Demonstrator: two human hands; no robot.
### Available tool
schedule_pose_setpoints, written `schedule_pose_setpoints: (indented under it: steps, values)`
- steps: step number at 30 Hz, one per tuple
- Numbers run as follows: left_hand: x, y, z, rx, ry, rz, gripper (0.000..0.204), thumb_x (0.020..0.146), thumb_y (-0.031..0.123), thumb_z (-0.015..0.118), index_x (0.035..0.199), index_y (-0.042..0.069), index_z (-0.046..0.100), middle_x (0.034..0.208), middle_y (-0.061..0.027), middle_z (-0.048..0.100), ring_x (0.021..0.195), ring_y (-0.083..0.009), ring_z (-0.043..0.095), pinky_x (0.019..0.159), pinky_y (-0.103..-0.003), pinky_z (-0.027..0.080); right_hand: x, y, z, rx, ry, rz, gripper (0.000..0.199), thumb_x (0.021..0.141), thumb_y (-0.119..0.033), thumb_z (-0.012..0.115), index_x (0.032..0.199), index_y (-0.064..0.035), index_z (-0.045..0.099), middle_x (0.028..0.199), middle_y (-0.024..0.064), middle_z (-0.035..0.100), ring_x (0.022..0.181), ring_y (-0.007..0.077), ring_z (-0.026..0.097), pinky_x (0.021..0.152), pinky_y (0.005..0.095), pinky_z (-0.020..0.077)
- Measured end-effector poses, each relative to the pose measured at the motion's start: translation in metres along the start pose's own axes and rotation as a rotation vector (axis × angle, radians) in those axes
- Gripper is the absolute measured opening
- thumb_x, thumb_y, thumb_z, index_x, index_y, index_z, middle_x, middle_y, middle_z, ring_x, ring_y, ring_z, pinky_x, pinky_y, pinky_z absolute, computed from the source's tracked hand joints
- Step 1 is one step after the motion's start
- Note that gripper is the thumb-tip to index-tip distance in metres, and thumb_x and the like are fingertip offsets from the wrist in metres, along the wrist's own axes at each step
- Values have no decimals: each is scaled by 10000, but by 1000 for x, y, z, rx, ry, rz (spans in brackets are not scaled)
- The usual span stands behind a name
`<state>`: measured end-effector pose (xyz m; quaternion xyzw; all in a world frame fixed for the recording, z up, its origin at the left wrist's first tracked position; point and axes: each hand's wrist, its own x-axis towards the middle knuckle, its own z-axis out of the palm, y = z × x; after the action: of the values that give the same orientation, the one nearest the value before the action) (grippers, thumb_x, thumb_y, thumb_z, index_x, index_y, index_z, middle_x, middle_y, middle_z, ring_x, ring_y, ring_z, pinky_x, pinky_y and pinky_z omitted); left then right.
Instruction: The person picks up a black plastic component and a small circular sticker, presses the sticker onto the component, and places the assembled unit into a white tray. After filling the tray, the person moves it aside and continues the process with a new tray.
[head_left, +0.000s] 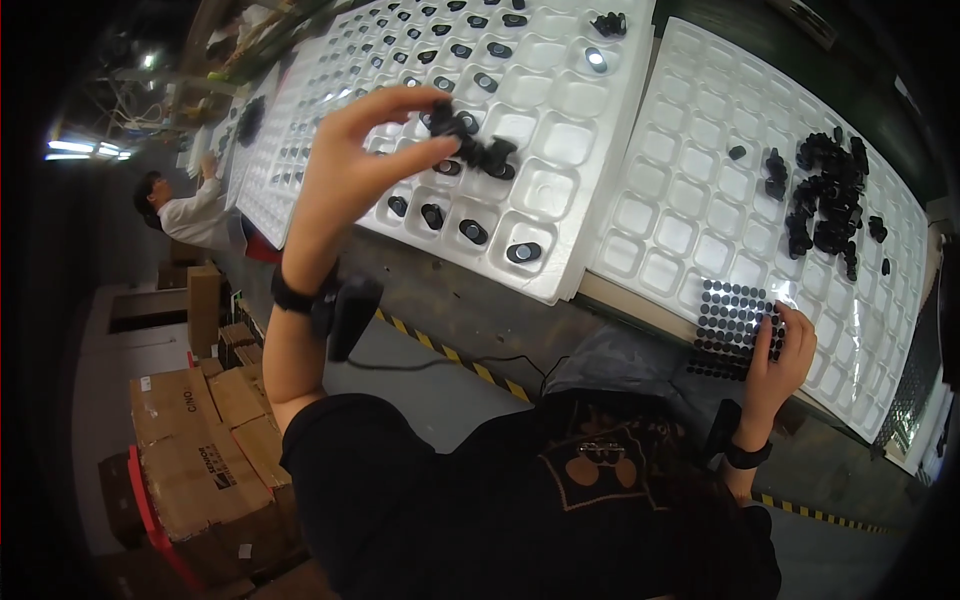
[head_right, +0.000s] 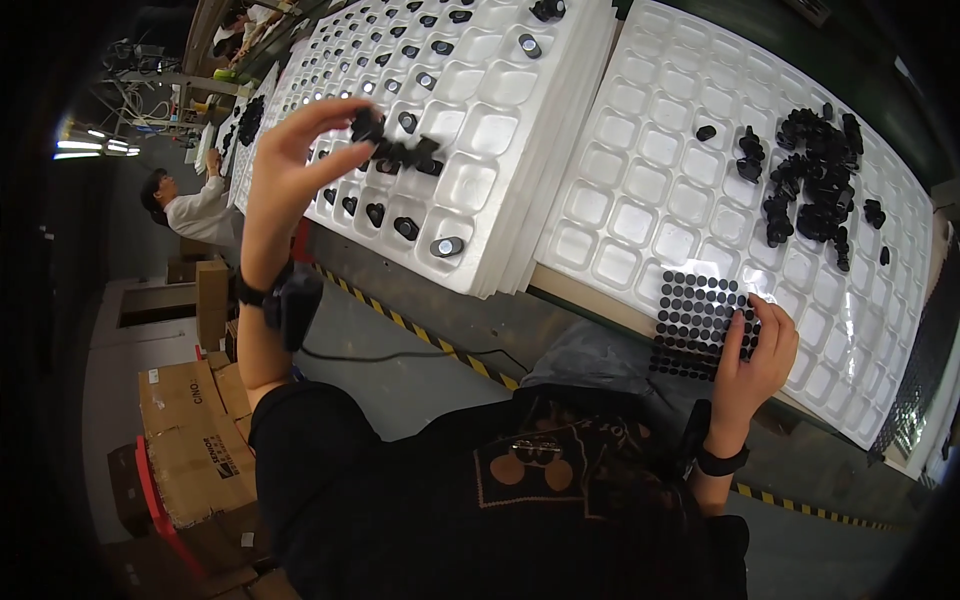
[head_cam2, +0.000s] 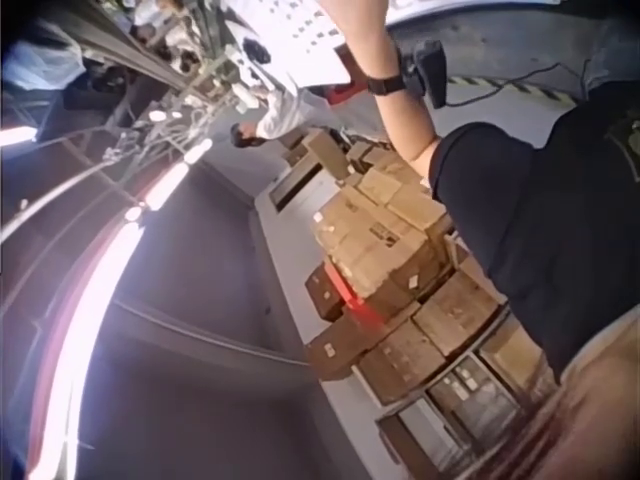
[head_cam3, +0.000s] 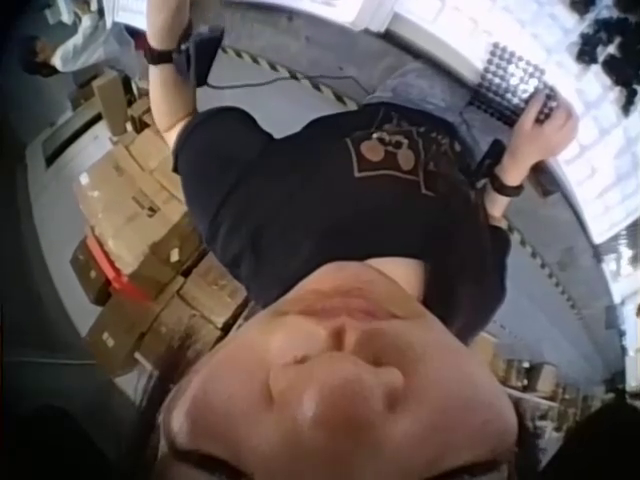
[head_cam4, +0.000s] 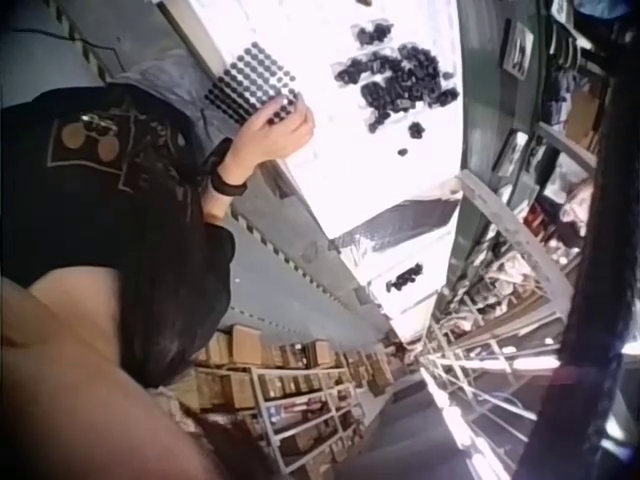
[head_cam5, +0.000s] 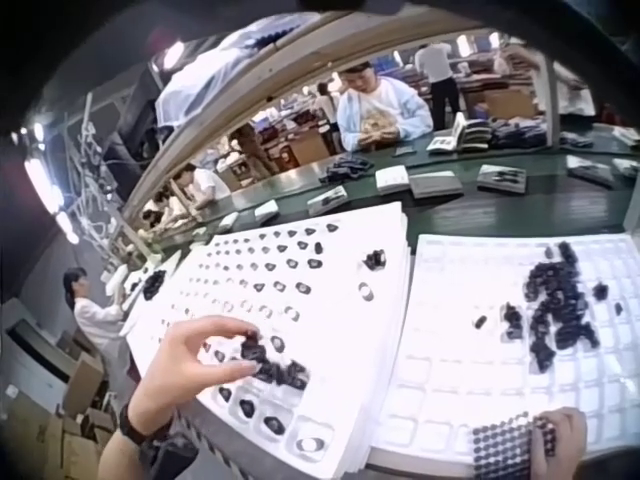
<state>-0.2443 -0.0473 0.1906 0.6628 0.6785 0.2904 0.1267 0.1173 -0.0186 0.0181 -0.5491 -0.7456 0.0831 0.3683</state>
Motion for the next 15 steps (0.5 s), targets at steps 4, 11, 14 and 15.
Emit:
schedule_pose_setpoints:
  steps: [4,11,14,15]
  values:
    - [-26,7,-13,-62,-58,-83,315,624,146,656,911,38,588,845,-44,598,802,-111,534,753,-249,387,0,1,1,-26,-13,-9,162,748,-60,531,908,-38,540,894,73,526,827,201,492,711,274,380]
    - [-39,12,-16,-84,-117,-153,300,636,106,642,914,14,578,853,-61,593,824,-129,539,795,-264,382,1,1,3,-21,-14,-26,159,751,-55,525,908,-38,540,889,69,530,827,198,494,716,273,381]
    - [-41,12,-11,-213,-98,-176,304,676,102,608,953,-7,545,891,-91,577,867,-148,532,815,-275,384,-1,2,1,-18,-13,-20,157,750,-54,525,905,-36,539,889,70,530,828,201,493,716,274,381]
    - [-41,12,-9,-392,-44,-214,317,707,111,582,988,-22,517,927,-115,562,901,-162,523,823,-280,388,-1,3,0,-16,-11,-22,155,750,-54,526,903,-35,538,889,71,530,828,205,493,715,276,380]
